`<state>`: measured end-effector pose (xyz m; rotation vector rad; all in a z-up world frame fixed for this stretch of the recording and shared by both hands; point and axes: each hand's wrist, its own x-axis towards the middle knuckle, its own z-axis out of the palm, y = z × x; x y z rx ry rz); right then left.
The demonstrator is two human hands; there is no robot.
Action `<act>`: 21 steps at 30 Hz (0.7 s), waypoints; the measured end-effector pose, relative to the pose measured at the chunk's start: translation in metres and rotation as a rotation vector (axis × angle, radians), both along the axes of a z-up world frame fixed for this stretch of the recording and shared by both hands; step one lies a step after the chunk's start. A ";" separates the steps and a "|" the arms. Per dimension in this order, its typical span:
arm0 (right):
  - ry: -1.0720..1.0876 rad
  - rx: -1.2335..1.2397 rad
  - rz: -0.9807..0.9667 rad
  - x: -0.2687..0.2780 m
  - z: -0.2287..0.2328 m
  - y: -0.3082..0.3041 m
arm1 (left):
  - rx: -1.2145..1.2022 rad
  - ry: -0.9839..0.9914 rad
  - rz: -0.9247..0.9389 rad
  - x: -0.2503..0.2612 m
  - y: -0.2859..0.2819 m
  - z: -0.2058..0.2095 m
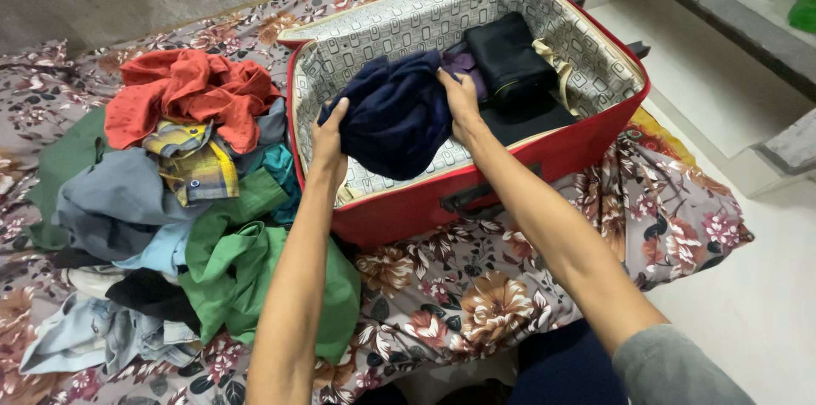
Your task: The person packs a suitcase by taking various items of clothing from a pile on the bed and folding or arranging them inside the luggage.
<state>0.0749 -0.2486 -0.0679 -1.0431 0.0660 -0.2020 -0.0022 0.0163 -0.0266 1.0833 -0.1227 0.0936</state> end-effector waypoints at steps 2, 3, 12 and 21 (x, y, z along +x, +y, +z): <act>0.017 0.037 0.121 -0.004 0.005 0.002 | -0.050 0.023 -0.033 -0.003 0.006 0.000; 0.039 0.051 0.169 -0.008 0.009 0.001 | -0.078 0.029 -0.028 -0.004 0.007 0.001; -0.173 -1.188 0.251 -0.018 -0.002 0.024 | -0.087 -0.071 -0.153 -0.020 0.010 0.013; 0.070 -0.906 -0.314 0.029 -0.024 -0.004 | -0.156 -0.211 -0.018 -0.035 0.014 0.029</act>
